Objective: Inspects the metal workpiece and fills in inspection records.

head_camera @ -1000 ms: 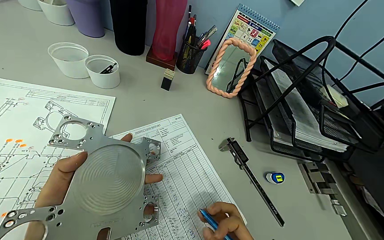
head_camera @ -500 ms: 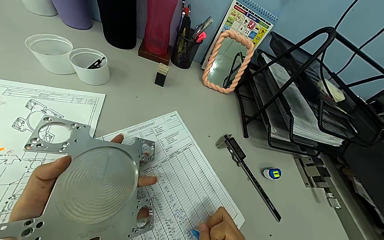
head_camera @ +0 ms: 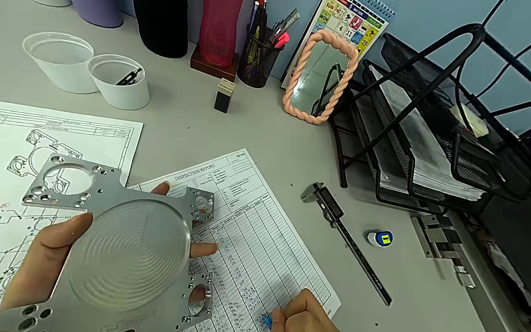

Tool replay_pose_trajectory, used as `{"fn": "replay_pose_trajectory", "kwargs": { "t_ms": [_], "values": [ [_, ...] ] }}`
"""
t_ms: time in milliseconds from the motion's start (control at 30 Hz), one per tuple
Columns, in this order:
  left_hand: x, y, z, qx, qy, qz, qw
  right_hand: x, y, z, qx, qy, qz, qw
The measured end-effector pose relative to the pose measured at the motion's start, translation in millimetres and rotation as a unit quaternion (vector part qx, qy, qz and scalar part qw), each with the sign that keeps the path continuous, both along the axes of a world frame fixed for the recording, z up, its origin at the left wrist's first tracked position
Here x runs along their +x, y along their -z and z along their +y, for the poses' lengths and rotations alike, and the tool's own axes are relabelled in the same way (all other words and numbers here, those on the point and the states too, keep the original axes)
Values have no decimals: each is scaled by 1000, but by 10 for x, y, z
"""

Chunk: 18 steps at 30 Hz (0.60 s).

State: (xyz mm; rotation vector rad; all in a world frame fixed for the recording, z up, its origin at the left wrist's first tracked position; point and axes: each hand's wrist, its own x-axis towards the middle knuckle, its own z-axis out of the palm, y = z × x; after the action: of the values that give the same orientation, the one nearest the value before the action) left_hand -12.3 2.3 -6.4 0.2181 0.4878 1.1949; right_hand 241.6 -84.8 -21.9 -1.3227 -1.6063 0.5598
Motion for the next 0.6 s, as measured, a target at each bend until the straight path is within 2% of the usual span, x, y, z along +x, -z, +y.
{"fn": "replay_pose_trajectory", "kwargs": {
  "t_ms": [167,500,600],
  "values": [
    [-71,22,-23,11,49,14,999,-5,-7,0,0,1,-4,1000],
    [5,4,-4,4,2,29,1000,6,5,-2,3,14,13,1000],
    [-62,30,-24,15,40,14,999,-2,1,-2,3,8,2,1000]
  ]
}}
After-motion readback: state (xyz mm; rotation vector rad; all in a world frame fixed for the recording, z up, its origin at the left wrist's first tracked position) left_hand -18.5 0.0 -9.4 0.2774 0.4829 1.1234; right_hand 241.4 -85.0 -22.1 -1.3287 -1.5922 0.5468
